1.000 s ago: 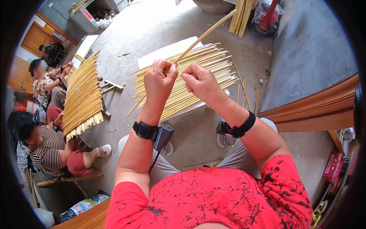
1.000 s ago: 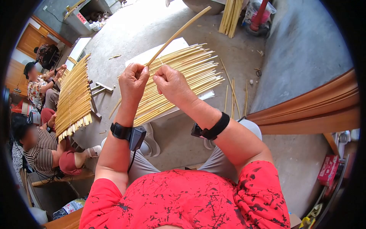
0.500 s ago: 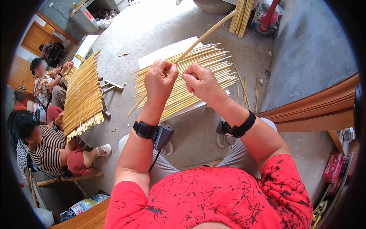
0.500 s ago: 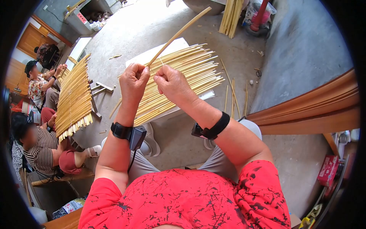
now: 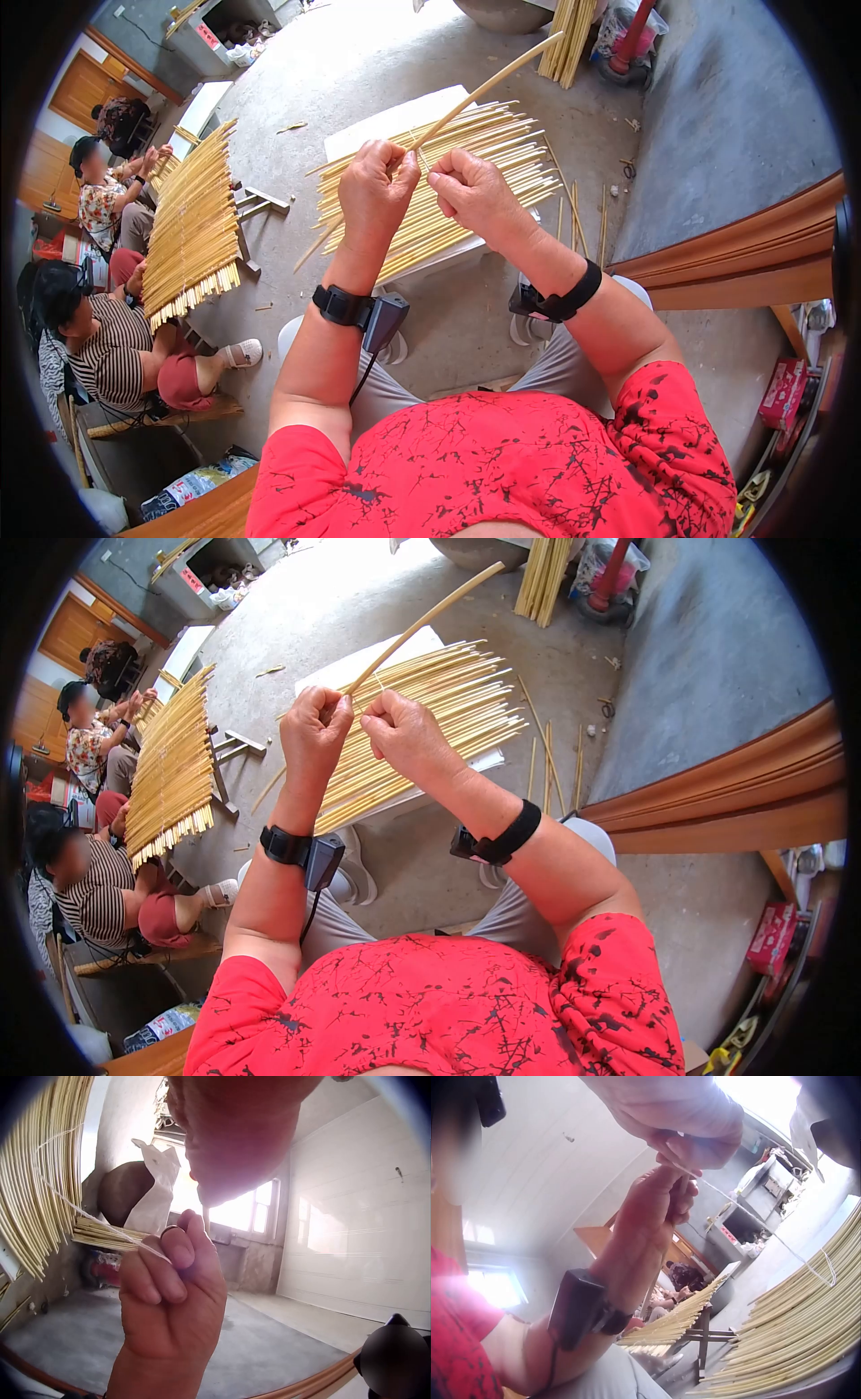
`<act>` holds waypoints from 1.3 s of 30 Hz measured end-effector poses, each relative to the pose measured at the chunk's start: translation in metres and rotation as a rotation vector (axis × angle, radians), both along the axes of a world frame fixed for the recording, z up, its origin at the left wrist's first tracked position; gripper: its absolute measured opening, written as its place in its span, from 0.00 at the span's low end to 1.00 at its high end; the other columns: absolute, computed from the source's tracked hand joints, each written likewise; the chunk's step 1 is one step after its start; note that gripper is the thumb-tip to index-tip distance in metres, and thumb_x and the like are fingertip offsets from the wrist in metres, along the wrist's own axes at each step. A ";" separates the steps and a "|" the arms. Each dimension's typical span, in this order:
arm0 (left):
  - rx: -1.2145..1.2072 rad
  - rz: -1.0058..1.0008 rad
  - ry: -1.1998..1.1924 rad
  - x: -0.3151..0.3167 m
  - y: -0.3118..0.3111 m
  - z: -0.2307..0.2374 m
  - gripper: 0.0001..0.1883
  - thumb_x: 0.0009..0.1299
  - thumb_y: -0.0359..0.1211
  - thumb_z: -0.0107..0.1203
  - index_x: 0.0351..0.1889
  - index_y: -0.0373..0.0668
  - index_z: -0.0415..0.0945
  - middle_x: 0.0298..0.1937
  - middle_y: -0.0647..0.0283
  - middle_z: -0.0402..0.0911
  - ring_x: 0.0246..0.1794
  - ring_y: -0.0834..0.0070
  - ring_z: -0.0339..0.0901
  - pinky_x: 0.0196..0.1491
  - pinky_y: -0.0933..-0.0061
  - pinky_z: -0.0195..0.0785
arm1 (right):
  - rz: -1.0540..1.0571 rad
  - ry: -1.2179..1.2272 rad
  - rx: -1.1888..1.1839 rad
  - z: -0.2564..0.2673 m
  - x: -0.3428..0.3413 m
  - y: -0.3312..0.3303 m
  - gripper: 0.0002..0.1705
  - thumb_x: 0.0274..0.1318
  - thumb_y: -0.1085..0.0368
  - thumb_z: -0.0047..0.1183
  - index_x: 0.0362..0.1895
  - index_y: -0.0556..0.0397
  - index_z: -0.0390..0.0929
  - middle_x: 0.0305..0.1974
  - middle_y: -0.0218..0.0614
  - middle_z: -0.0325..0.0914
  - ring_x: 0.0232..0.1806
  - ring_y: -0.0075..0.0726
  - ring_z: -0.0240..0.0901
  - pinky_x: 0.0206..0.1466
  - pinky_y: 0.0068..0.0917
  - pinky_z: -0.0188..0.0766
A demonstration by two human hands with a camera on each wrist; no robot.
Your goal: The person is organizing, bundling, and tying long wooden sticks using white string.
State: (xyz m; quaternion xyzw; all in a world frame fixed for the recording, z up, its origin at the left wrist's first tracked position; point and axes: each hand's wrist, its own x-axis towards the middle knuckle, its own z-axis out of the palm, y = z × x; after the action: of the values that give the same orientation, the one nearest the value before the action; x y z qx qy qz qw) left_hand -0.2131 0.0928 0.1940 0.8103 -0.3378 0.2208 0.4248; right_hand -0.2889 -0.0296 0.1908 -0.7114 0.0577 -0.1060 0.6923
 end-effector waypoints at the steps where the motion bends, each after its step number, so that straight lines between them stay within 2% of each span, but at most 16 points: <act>1: 0.000 0.000 0.001 0.000 0.000 -0.001 0.06 0.57 0.28 0.56 0.23 0.38 0.71 0.18 0.63 0.70 0.15 0.79 0.66 0.20 0.78 0.59 | 0.009 0.011 0.035 -0.001 0.000 0.000 0.07 0.53 0.68 0.46 0.27 0.59 0.70 0.14 0.30 0.67 0.15 0.19 0.64 0.19 0.19 0.63; 2: 0.015 0.005 -0.024 -0.001 0.000 -0.001 0.05 0.57 0.28 0.56 0.23 0.39 0.71 0.19 0.62 0.70 0.17 0.75 0.68 0.21 0.77 0.60 | 0.009 0.011 0.035 0.000 -0.001 0.000 0.07 0.53 0.68 0.46 0.27 0.59 0.70 0.14 0.30 0.67 0.15 0.19 0.64 0.19 0.19 0.63; 4: 0.030 0.009 -0.048 -0.001 0.000 -0.001 0.05 0.56 0.28 0.57 0.23 0.39 0.71 0.21 0.61 0.71 0.18 0.72 0.70 0.23 0.75 0.61 | 0.031 0.071 0.102 0.004 -0.003 0.001 0.05 0.57 0.67 0.45 0.30 0.55 0.69 0.15 0.23 0.63 0.15 0.13 0.55 0.15 0.13 0.51; 7: 0.051 0.016 -0.085 -0.002 0.000 0.000 0.05 0.56 0.28 0.57 0.24 0.40 0.71 0.22 0.61 0.72 0.20 0.68 0.72 0.24 0.74 0.63 | 0.038 0.088 0.138 0.003 -0.004 0.001 0.05 0.58 0.66 0.45 0.30 0.53 0.69 0.14 0.22 0.61 0.14 0.12 0.52 0.13 0.13 0.47; 8: 0.060 0.021 -0.101 -0.003 0.001 0.000 0.05 0.56 0.28 0.57 0.24 0.40 0.71 0.22 0.62 0.72 0.20 0.68 0.72 0.24 0.74 0.63 | 0.038 0.088 0.138 0.002 -0.003 0.000 0.05 0.58 0.66 0.45 0.30 0.53 0.69 0.14 0.22 0.61 0.14 0.12 0.52 0.13 0.13 0.47; 10: 0.068 0.025 -0.116 -0.004 0.000 0.000 0.05 0.56 0.27 0.57 0.24 0.41 0.71 0.22 0.62 0.72 0.20 0.69 0.72 0.24 0.74 0.64 | 0.024 0.055 0.144 -0.001 -0.003 -0.001 0.07 0.55 0.67 0.46 0.26 0.58 0.69 0.14 0.27 0.64 0.15 0.16 0.59 0.17 0.17 0.57; 22: 0.069 0.003 -0.130 -0.009 -0.003 -0.003 0.04 0.56 0.27 0.57 0.24 0.42 0.72 0.22 0.63 0.72 0.19 0.71 0.72 0.23 0.75 0.64 | -0.010 0.096 0.230 -0.009 -0.002 -0.003 0.07 0.55 0.67 0.46 0.26 0.55 0.70 0.13 0.24 0.62 0.15 0.14 0.56 0.17 0.17 0.52; 26: 0.096 -0.036 -0.127 -0.014 -0.004 -0.004 0.04 0.56 0.27 0.57 0.24 0.42 0.72 0.22 0.62 0.72 0.19 0.68 0.72 0.22 0.73 0.64 | -0.007 0.109 0.268 -0.008 -0.001 -0.006 0.07 0.55 0.68 0.46 0.26 0.55 0.71 0.13 0.24 0.62 0.15 0.15 0.56 0.16 0.17 0.52; 29: 0.114 -0.076 -0.154 -0.018 -0.005 -0.005 0.03 0.56 0.26 0.56 0.25 0.42 0.72 0.23 0.61 0.72 0.20 0.65 0.72 0.22 0.71 0.64 | -0.011 0.100 0.297 -0.006 -0.002 -0.007 0.06 0.55 0.68 0.47 0.27 0.56 0.71 0.15 0.26 0.64 0.13 0.15 0.56 0.13 0.16 0.52; 31: 0.131 -0.122 -0.191 -0.018 -0.006 -0.006 0.04 0.56 0.25 0.56 0.27 0.42 0.72 0.24 0.60 0.71 0.21 0.62 0.72 0.23 0.68 0.64 | -0.004 0.102 0.435 -0.006 -0.002 -0.009 0.07 0.55 0.67 0.47 0.30 0.58 0.70 0.17 0.29 0.67 0.11 0.16 0.58 0.10 0.16 0.53; 34: 0.117 -0.137 -0.166 -0.022 -0.005 -0.004 0.03 0.56 0.25 0.55 0.27 0.41 0.72 0.23 0.60 0.71 0.21 0.61 0.71 0.23 0.68 0.63 | -0.041 0.041 0.441 -0.010 0.000 -0.009 0.08 0.56 0.67 0.47 0.31 0.60 0.69 0.18 0.31 0.68 0.10 0.17 0.58 0.08 0.15 0.53; 38: 0.117 -0.143 -0.145 -0.020 -0.006 -0.007 0.03 0.57 0.24 0.54 0.27 0.42 0.72 0.23 0.60 0.70 0.21 0.62 0.71 0.23 0.67 0.63 | -0.007 -0.001 0.524 -0.010 0.004 -0.012 0.09 0.56 0.66 0.47 0.29 0.60 0.70 0.19 0.33 0.70 0.11 0.19 0.61 0.10 0.14 0.56; 39: 0.153 -0.135 -0.132 -0.018 -0.005 -0.007 0.03 0.57 0.25 0.54 0.27 0.42 0.72 0.23 0.61 0.70 0.21 0.62 0.71 0.23 0.68 0.63 | 0.008 0.083 0.478 -0.007 0.005 -0.014 0.10 0.56 0.65 0.48 0.27 0.60 0.70 0.19 0.34 0.71 0.12 0.19 0.63 0.10 0.15 0.58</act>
State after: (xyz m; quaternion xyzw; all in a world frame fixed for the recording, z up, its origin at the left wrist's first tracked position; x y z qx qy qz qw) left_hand -0.2306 0.0874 0.1868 0.7995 -0.4349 0.2180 0.3523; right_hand -0.2838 -0.0435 0.1835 -0.5312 0.1069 -0.0574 0.8385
